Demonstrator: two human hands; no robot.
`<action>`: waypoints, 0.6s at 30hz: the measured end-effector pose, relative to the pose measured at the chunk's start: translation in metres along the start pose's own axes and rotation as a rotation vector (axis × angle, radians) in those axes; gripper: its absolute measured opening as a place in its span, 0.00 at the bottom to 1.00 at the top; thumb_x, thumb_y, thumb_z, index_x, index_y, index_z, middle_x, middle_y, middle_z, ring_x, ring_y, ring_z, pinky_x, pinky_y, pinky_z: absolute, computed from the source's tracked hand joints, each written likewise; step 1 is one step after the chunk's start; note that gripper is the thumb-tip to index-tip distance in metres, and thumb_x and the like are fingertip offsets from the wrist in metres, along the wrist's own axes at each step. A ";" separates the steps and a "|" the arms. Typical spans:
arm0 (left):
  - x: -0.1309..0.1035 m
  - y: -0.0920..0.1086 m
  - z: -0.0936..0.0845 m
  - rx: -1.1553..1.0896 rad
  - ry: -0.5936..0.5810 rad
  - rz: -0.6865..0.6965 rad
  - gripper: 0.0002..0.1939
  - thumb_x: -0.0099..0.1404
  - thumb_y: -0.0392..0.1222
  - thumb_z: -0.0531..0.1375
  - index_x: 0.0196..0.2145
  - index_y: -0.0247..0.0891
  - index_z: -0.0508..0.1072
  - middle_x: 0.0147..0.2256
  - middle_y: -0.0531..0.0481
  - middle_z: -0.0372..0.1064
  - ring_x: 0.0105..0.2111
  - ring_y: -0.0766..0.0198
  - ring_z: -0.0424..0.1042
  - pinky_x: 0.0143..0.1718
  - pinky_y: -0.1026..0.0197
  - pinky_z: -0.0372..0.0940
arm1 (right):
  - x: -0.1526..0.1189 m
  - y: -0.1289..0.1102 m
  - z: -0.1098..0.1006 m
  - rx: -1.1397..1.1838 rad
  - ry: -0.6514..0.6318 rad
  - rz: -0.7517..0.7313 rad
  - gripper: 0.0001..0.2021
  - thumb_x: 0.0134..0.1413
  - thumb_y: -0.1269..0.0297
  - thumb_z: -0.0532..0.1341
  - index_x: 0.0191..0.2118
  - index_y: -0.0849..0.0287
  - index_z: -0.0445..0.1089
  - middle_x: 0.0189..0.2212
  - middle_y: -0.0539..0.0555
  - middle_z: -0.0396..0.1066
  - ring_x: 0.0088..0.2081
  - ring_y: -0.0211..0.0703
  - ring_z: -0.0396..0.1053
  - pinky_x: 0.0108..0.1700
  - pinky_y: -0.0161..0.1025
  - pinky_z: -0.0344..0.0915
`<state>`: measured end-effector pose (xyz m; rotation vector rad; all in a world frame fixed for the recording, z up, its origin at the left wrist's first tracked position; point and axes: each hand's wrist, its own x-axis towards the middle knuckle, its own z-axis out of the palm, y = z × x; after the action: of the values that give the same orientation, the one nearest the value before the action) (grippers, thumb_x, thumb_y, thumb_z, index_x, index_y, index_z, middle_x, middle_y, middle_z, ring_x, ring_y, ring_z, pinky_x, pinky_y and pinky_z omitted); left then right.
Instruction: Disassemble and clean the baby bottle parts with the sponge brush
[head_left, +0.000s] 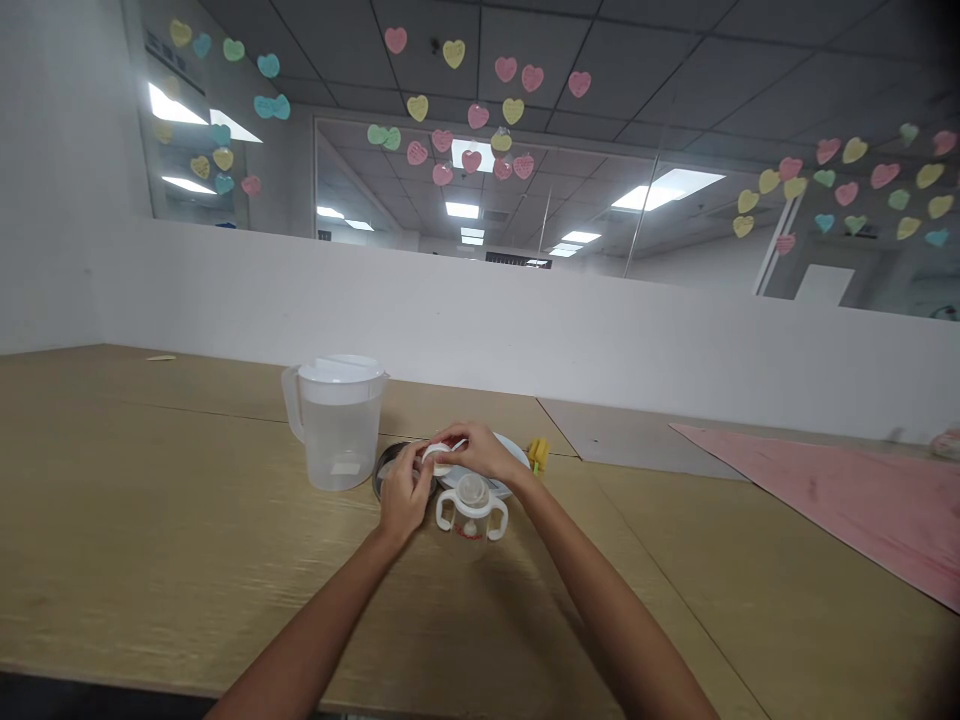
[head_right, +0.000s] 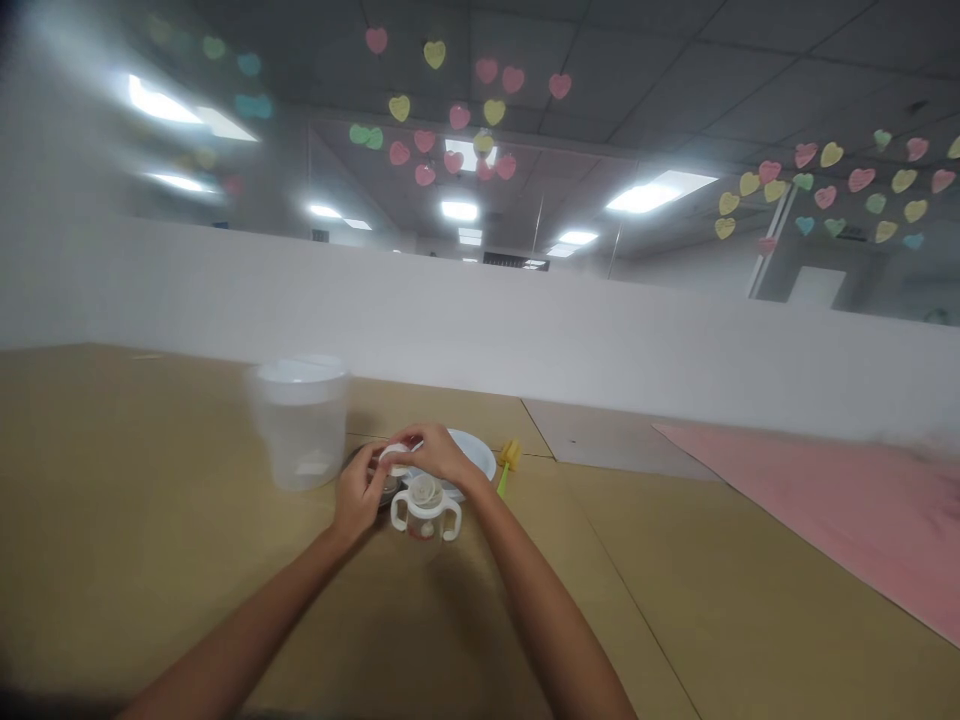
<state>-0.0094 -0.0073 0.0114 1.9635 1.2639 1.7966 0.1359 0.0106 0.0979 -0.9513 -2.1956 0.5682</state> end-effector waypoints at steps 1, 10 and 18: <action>0.000 0.000 0.000 -0.021 -0.001 0.015 0.15 0.65 0.48 0.49 0.43 0.38 0.68 0.40 0.46 0.70 0.36 0.61 0.69 0.38 0.61 0.63 | 0.000 0.000 0.000 0.001 -0.003 0.004 0.13 0.43 0.59 0.66 0.36 0.59 0.76 0.34 0.54 0.73 0.35 0.40 0.67 0.38 0.36 0.64; 0.003 -0.002 0.006 -0.018 -0.020 0.029 0.10 0.62 0.43 0.51 0.38 0.36 0.66 0.34 0.48 0.70 0.33 0.63 0.69 0.36 0.61 0.63 | 0.001 0.010 0.004 -0.019 0.025 0.001 0.12 0.42 0.66 0.66 0.37 0.59 0.75 0.35 0.53 0.74 0.34 0.38 0.68 0.37 0.34 0.63; 0.003 -0.001 0.007 0.047 -0.047 -0.040 0.08 0.59 0.43 0.52 0.35 0.37 0.64 0.25 0.55 0.63 0.24 0.66 0.63 0.28 0.64 0.58 | 0.000 0.008 0.005 -0.062 0.011 -0.034 0.12 0.41 0.74 0.62 0.35 0.59 0.76 0.31 0.51 0.74 0.29 0.35 0.64 0.33 0.32 0.61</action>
<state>-0.0040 -0.0025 0.0111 1.9783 1.3331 1.7073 0.1361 0.0156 0.0901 -0.9454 -2.2263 0.4808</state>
